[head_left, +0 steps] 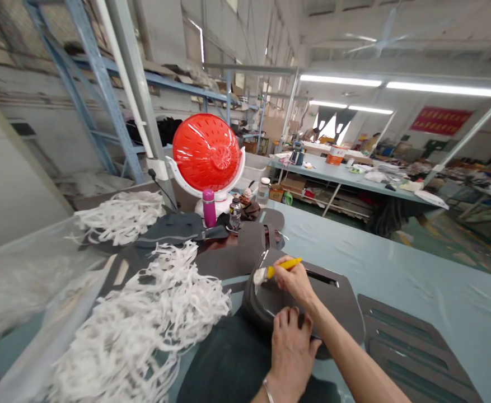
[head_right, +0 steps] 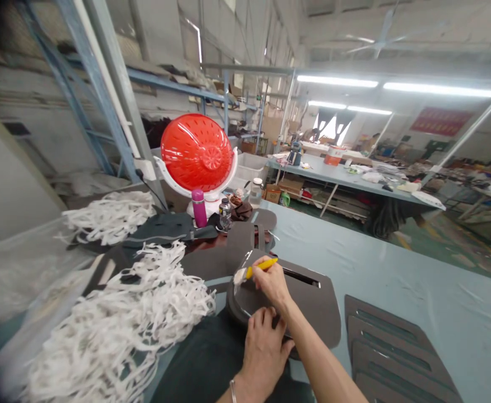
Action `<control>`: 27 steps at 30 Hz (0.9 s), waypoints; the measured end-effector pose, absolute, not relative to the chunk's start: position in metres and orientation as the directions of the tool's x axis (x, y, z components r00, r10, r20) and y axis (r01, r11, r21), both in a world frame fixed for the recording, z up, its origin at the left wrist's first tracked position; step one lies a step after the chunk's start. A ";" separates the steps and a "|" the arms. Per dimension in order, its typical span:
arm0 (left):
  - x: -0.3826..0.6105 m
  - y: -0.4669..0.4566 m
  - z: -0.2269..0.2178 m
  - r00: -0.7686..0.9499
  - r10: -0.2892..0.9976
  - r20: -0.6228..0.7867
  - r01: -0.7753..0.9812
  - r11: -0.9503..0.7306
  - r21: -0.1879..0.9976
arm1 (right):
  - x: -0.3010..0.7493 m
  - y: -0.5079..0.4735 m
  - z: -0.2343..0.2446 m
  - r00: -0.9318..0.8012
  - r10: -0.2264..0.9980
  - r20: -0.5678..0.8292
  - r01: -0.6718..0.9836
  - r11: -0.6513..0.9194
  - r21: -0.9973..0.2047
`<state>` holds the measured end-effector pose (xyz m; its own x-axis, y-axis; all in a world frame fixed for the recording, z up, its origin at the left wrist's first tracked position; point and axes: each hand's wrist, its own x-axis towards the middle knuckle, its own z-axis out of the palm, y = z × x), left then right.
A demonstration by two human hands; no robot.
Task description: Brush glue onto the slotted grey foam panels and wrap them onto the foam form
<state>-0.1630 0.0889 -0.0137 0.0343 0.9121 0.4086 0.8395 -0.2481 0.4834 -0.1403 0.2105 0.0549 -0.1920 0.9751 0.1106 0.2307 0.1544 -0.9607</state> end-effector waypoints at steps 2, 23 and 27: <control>-0.164 0.090 -0.013 0.033 0.917 0.398 0.829 -0.248 0.502 | -0.145 0.235 0.054 0.020 0.983 0.180 0.267 0.168 -0.949; -0.156 0.078 0.002 0.094 0.919 0.383 0.863 -0.266 0.428 | 0.076 0.119 0.054 0.635 0.674 0.378 0.705 -0.304 -0.640; -0.170 0.082 0.013 0.128 0.936 0.326 0.770 -0.302 0.563 | 0.049 0.064 0.059 0.624 0.644 0.443 0.727 -0.269 -0.632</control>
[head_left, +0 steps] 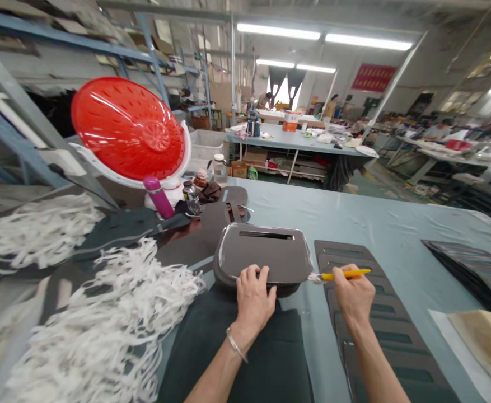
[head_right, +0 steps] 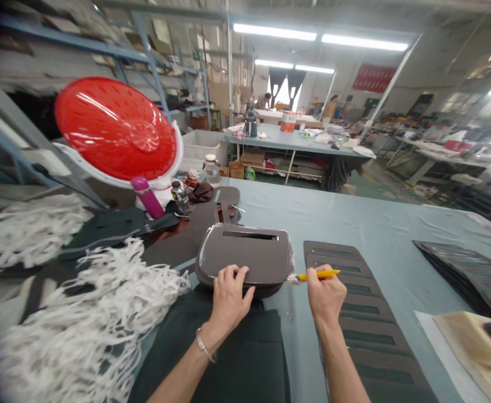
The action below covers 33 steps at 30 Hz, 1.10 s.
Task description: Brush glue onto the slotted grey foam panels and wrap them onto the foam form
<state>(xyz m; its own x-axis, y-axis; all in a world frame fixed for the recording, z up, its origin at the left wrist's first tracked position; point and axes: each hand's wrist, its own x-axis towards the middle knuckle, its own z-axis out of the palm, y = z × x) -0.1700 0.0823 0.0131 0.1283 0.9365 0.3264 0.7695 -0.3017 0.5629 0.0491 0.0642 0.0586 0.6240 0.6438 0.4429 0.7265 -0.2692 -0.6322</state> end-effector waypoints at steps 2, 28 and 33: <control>-0.189 0.097 0.021 0.168 0.942 0.291 0.633 -0.330 0.700 | 0.014 0.055 0.063 0.604 0.651 0.460 0.700 -0.157 -0.697; -0.232 0.140 0.018 0.125 0.948 0.293 0.879 -0.242 0.410 | -0.082 0.174 0.030 0.374 0.810 0.451 0.534 0.209 -0.819; -0.234 0.144 0.015 0.127 0.949 0.289 0.864 -0.249 0.437 | -0.018 0.164 0.041 0.662 0.507 0.552 0.667 -0.062 -0.743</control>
<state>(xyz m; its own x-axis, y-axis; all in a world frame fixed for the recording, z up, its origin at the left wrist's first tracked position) -0.2344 0.1438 0.0153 0.1269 0.9489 0.2891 0.8642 -0.2488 0.4373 -0.0177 0.1640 0.0406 0.6620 0.5071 0.5520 0.6668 -0.0620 -0.7427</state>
